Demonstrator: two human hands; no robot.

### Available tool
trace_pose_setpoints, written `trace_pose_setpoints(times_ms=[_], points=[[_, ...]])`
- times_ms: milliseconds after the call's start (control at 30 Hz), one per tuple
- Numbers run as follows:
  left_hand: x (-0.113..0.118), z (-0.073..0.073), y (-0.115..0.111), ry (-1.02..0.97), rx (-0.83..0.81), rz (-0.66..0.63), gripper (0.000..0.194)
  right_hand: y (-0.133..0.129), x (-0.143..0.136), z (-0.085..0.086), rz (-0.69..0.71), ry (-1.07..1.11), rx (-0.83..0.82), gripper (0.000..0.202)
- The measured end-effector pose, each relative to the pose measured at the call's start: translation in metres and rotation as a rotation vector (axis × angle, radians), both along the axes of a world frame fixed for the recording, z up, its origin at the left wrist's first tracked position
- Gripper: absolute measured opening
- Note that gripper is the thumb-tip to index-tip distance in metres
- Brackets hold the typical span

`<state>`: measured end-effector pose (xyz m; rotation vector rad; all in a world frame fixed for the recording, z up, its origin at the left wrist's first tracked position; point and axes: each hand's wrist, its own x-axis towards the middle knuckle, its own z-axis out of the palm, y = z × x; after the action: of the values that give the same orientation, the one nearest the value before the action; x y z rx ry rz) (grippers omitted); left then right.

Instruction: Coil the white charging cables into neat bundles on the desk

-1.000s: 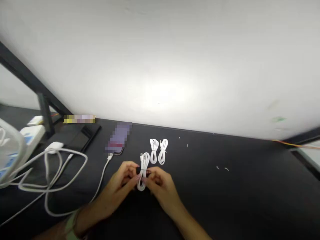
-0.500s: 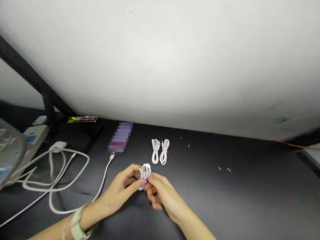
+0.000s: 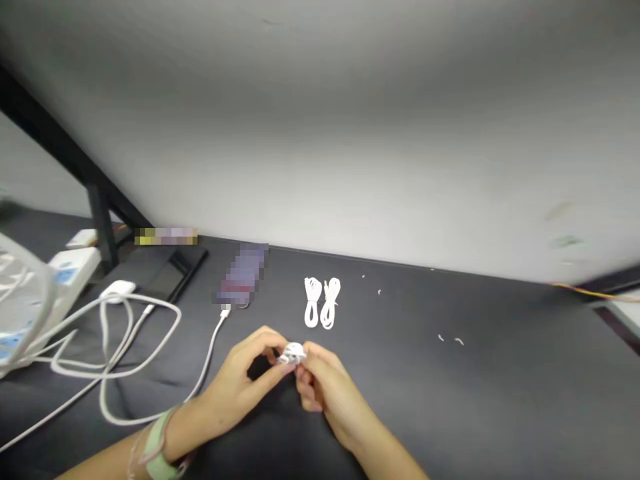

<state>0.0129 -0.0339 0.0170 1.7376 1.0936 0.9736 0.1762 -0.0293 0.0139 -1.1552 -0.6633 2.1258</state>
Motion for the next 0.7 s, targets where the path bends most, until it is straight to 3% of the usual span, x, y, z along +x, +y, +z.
trace_pose_setpoints(times_ms=[167,300,500,700], points=[[-0.001,0.001,0.000,-0.015,0.017,-0.031,0.011,0.000,0.002,0.002,0.012,0.055,0.019,0.030],[0.001,0.003,-0.001,-0.019,-0.075,-0.007,0.011,-0.002,0.004,-0.006,0.032,-0.005,0.167,0.030],[0.003,0.004,-0.002,-0.333,-0.494,-0.047,0.022,-0.008,0.003,-0.006,0.022,-0.296,0.592,0.030],[0.002,0.004,0.002,-0.500,-0.726,-0.098,0.029,-0.010,0.004,0.005,0.011,-0.566,1.103,0.020]])
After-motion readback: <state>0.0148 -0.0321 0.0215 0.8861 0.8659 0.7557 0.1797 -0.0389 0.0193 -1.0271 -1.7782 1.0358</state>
